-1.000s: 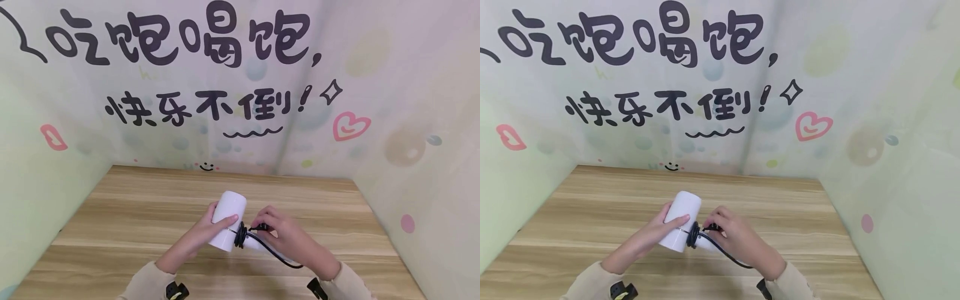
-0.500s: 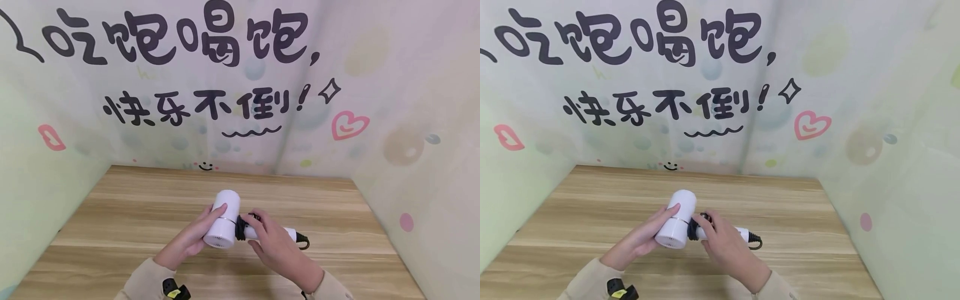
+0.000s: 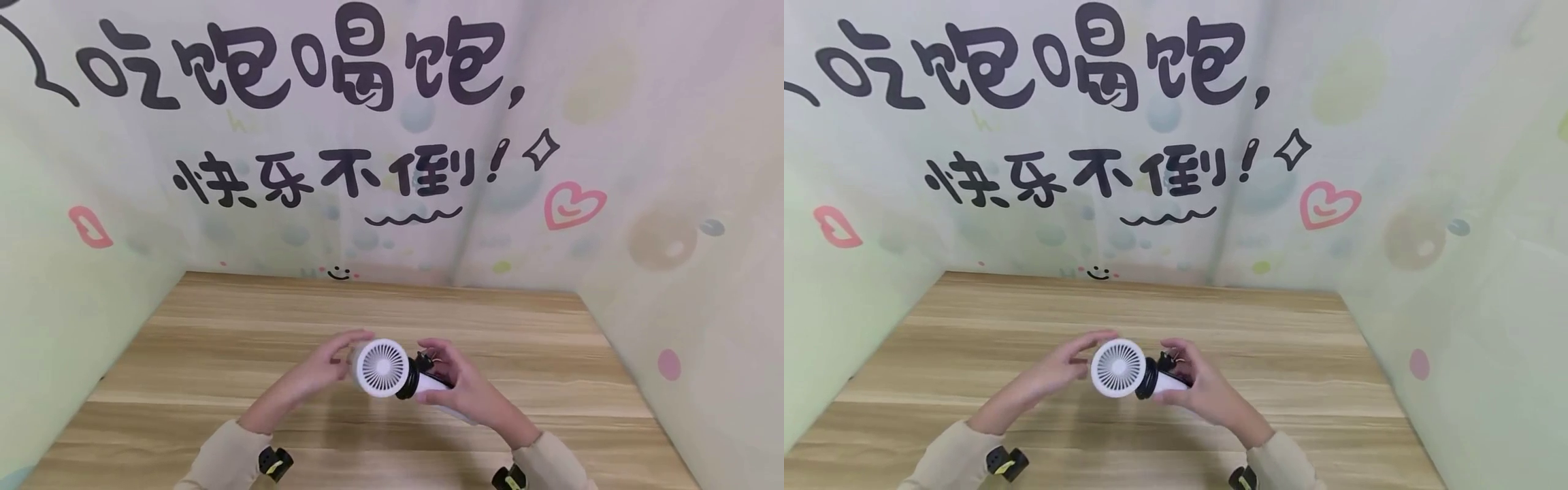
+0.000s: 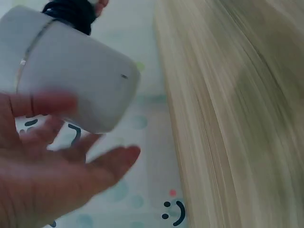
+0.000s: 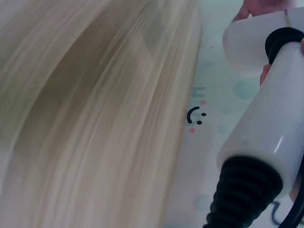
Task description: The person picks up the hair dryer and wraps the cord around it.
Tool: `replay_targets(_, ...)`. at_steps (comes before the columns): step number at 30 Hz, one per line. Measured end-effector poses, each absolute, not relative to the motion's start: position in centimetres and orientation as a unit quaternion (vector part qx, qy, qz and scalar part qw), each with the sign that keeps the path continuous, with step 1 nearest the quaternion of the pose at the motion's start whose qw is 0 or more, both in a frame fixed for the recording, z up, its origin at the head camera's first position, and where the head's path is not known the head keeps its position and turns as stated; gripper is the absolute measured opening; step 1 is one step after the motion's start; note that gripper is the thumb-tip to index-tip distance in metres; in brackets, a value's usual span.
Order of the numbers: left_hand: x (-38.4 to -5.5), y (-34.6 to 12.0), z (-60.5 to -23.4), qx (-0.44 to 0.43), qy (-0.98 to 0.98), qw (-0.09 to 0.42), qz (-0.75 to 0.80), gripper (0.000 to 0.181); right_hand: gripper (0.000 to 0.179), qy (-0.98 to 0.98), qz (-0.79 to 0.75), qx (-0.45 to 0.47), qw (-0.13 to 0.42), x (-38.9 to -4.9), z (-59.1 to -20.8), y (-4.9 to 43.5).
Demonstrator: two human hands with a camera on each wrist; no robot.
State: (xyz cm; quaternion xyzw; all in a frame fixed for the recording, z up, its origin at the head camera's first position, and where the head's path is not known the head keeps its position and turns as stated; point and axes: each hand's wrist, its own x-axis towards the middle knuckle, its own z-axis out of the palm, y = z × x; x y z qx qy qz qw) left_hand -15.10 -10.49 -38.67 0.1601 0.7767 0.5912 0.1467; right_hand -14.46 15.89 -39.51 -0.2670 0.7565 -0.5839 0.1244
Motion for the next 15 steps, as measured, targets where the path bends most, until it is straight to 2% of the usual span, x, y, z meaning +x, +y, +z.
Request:
replay_targets(2,-15.3,-10.3,-39.1,0.209,0.802,0.125,0.545,0.062,0.074,0.728,-0.619,-0.247,0.16,-15.1,-39.9,16.3)
replay_targets(5,-15.4,-9.8,-39.8,0.227,0.831,0.095,0.5,0.072,0.069,0.713,-0.63,-0.237,0.195,-16.0,-40.3,16.8)
replay_targets(10,-15.6,-8.5,-40.7,0.159,0.872,0.062,0.459,0.072,0.061,0.763,-0.568,-0.217,0.22,-17.5,-41.0,16.9)
replay_targets(15,-16.1,-7.5,-42.0,0.125,0.885,0.059,0.445,0.069,0.06,0.826,-0.485,-0.203,0.203,-18.7,-43.1,16.0)
